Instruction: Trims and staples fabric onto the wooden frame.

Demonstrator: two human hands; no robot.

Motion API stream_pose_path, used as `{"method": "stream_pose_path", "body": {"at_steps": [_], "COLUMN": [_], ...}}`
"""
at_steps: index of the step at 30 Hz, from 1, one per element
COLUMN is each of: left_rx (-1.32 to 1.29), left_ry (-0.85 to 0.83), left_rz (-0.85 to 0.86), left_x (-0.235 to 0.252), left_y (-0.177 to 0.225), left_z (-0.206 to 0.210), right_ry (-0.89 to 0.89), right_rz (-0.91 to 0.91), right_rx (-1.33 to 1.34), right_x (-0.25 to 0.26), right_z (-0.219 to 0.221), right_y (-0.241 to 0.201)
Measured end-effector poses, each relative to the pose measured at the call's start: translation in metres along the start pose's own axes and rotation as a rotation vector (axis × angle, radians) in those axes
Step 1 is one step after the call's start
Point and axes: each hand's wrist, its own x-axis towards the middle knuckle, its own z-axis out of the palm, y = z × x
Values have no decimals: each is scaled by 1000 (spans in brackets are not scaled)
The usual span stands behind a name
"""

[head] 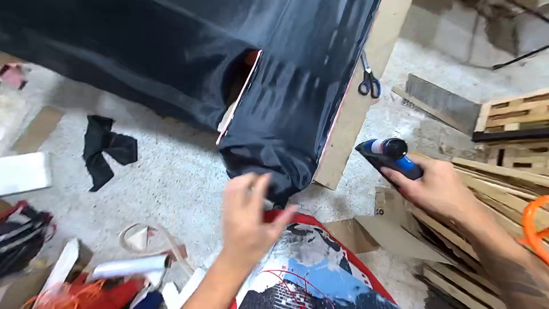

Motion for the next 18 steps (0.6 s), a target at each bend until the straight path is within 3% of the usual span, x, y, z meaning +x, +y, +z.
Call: {"method": "stream_pose_path", "body": {"at_steps": [2,4,8,11,18], "left_rx": [46,70,105,119,293], "left_ry": [37,66,121,70,-71], "left_rz": [122,161,253,281,252], "left_x": [5,10,5,4,3], "left_y": [37,44,41,47,68], "left_z": [55,83,83,80,79], "right_ry": [-29,-54,-87,-101,-170], "right_rz": [51,94,72,43,-221], "right_rx": [81,154,222,247,266], "right_x": [-3,-9,-19,-21,-17], "right_z": [-6,-13,-28,-28,-25], "right_y": [-3,-9,-18,-26,-56]}}
